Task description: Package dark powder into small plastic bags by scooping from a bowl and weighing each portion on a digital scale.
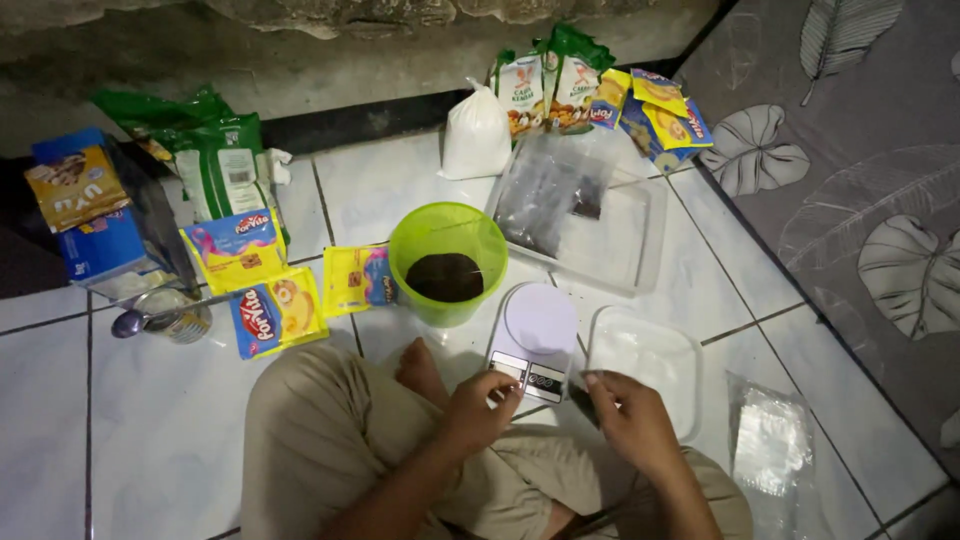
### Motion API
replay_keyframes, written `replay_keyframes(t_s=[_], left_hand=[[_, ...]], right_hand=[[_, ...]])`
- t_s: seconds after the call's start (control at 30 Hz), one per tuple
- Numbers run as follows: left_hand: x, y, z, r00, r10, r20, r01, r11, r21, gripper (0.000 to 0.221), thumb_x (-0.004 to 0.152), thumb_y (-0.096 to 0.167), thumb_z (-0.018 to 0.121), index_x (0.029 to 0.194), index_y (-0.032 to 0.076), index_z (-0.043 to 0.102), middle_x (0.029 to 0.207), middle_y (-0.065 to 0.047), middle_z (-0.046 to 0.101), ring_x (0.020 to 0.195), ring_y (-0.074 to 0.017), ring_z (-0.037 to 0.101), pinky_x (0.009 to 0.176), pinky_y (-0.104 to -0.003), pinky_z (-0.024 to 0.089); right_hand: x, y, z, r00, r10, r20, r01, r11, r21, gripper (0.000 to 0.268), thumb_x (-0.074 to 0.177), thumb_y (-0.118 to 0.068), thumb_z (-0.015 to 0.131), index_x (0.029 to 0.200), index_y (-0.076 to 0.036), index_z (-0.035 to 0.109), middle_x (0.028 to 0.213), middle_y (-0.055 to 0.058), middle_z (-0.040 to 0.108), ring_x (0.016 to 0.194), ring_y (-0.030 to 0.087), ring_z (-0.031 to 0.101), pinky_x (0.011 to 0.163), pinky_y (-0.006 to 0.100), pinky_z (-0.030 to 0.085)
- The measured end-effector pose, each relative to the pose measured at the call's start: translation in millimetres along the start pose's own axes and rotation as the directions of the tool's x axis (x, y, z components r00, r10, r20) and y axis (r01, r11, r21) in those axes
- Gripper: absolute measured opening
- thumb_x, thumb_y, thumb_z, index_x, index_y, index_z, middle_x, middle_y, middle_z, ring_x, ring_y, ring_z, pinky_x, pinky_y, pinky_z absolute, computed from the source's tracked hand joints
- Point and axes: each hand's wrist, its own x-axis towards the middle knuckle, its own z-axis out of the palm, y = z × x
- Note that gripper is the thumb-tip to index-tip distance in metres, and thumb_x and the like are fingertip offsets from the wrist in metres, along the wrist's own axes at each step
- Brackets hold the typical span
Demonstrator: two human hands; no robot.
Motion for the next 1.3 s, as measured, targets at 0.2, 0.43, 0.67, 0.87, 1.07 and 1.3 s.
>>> replay_keyframes(t_s=[0.2,0.43,0.67,0.87,1.07,1.3], left_hand=[[-4.9,-12.1,9.8,0.913,-0.049,0.405,-0.215,0.786,0.580,0.026,0.095,0.038,0.064,0.093,0.012,0.068,0.097,-0.012,0.069,0.087,-0.0322,0.065,0.073,-0.049,0.048],[27.3,-40.1,28.9,0.796,-0.178,0.578,-0.358,0.633,0.687,0.039,0.086,0.029,0.051,0.107,0.000,0.067,0.106,-0.025,0.069,0.095,-0.0436,0.068,0.077,-0.056,0.052],[30.4,-38.6,26.4,0.827,-0.210,0.521,-0.244,0.702,0.670,0.027,0.087,0.031,0.056,0.093,0.008,0.068,0.097,-0.018,0.072,0.090,-0.0405,0.070,0.072,-0.053,0.050],[30.3,-18.1,24.9,0.822,-0.336,0.460,-0.113,0.695,0.710,0.042,0.089,0.044,0.056,0.115,0.014,0.070,0.117,-0.015,0.072,0.107,-0.0372,0.067,0.087,-0.049,0.051],[27.0,-13.3,23.3,0.815,-0.346,0.465,-0.125,0.678,0.724,0.047,0.089,0.047,0.058,0.123,0.015,0.067,0.126,-0.013,0.068,0.114,-0.0366,0.065,0.090,-0.051,0.050],[26.9,-20.3,24.4,0.830,-0.293,0.474,-0.163,0.687,0.708,0.048,0.092,0.053,0.056,0.119,0.014,0.068,0.118,-0.015,0.070,0.106,-0.0373,0.066,0.084,-0.051,0.051]], right_hand=[[46.9,53.3,7.5,0.988,-0.112,-0.102,0.085,0.968,-0.236,0.033,0.097,-0.032,0.057,0.110,-0.013,0.081,0.099,0.009,0.076,0.094,0.027,0.073,0.086,0.036,0.053],[114.5,76.7,58.2,0.995,0.055,-0.088,-0.019,0.933,0.360,0.023,0.097,-0.018,0.065,0.112,-0.003,0.077,0.093,0.008,0.079,0.077,0.018,0.071,0.067,0.032,0.062],[144.4,78.4,78.5,0.987,0.138,0.082,-0.160,0.852,0.498,0.030,0.103,-0.010,0.052,0.121,-0.008,0.077,0.143,0.003,0.067,0.094,0.020,0.068,0.069,0.032,0.057],[164.4,119.0,83.1,0.961,0.228,-0.155,-0.200,0.964,0.173,0.038,0.091,-0.034,0.060,0.122,-0.017,0.074,0.112,0.004,0.078,0.102,0.020,0.072,0.094,0.032,0.054],[160.4,118.6,85.7,0.960,0.132,-0.247,-0.070,0.967,0.244,0.037,0.087,-0.016,0.061,0.121,-0.014,0.075,0.107,0.004,0.080,0.099,0.018,0.073,0.091,0.030,0.054],[160.4,118.0,79.4,0.899,0.320,-0.299,-0.222,0.921,0.319,0.049,0.089,-0.033,0.065,0.134,-0.017,0.067,0.109,0.002,0.075,0.095,0.016,0.070,0.095,0.031,0.053]])
